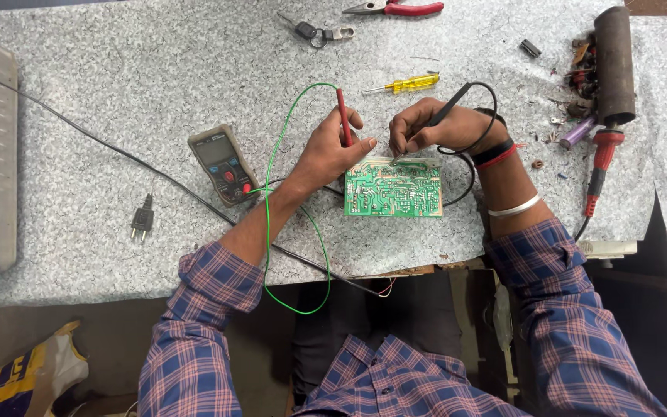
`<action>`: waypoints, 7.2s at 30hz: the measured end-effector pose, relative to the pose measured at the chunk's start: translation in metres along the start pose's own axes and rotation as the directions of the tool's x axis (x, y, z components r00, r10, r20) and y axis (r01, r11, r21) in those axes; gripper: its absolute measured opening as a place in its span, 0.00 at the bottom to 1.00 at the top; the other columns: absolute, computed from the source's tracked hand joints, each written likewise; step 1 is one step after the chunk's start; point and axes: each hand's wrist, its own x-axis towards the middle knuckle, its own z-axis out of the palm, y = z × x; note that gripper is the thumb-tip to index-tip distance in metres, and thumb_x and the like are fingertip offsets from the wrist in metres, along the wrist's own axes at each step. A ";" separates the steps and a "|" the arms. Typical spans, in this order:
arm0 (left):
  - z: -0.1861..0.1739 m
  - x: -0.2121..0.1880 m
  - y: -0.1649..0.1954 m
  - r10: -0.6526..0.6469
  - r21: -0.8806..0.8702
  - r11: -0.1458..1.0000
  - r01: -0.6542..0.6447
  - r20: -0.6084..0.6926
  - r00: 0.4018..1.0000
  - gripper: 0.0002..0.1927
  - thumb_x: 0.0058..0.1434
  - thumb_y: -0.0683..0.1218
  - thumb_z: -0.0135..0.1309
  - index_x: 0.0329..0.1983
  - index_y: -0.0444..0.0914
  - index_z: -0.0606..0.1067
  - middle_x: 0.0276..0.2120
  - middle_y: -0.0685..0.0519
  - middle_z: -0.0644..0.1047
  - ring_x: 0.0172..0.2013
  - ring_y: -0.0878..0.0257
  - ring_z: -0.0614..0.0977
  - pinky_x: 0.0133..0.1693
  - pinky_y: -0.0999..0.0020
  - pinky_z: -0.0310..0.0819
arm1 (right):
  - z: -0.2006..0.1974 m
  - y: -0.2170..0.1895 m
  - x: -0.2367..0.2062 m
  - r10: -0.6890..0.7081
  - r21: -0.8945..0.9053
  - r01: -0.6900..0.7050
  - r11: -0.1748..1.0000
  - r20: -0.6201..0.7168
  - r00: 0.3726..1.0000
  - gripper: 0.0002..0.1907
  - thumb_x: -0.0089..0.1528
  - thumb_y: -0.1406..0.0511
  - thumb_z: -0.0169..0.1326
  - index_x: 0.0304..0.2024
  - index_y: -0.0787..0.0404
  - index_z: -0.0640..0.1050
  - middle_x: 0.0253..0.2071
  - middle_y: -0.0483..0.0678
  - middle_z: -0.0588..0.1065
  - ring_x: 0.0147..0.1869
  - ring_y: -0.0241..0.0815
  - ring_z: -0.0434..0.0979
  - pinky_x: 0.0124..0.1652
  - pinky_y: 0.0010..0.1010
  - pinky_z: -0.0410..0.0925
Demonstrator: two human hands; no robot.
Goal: The person holds a green circuit board on the workbench and probes its components with the red and black leads of a multimeter, repositioning the probes across different points on the board while checking the meter. They occasionally steady or turn the board with one hand while probing with the other.
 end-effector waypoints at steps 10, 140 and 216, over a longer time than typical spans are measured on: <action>0.000 0.000 -0.001 0.004 -0.022 1.000 -0.004 0.008 1.000 0.24 0.59 0.51 0.66 0.49 0.37 0.68 0.26 0.57 0.75 0.27 0.70 0.77 0.31 0.71 0.73 | 0.001 -0.002 0.000 -0.004 -0.032 0.004 0.999 0.002 1.000 0.08 0.56 0.68 0.56 0.36 0.67 0.79 0.35 0.45 0.77 0.43 0.35 0.74 0.46 0.28 0.68; 0.023 -0.016 0.002 0.165 -0.114 0.975 -0.190 -0.201 0.966 0.07 0.71 0.44 0.55 0.40 0.35 0.74 0.26 0.58 0.75 0.27 0.73 0.74 0.30 0.73 0.70 | 0.010 0.000 0.016 -0.368 -0.430 0.182 0.884 -0.401 0.839 0.06 0.58 0.67 0.60 0.34 0.64 0.78 0.34 0.43 0.77 0.38 0.32 0.75 0.40 0.25 0.69; -0.007 0.007 -0.028 0.099 -0.128 0.984 -0.123 -0.182 0.978 0.07 0.71 0.43 0.54 0.41 0.33 0.73 0.27 0.56 0.77 0.28 0.71 0.78 0.32 0.72 0.74 | 0.007 -0.004 0.003 -0.073 -0.138 0.056 0.989 -0.127 0.989 0.06 0.57 0.67 0.61 0.35 0.63 0.78 0.35 0.45 0.75 0.42 0.36 0.74 0.45 0.31 0.67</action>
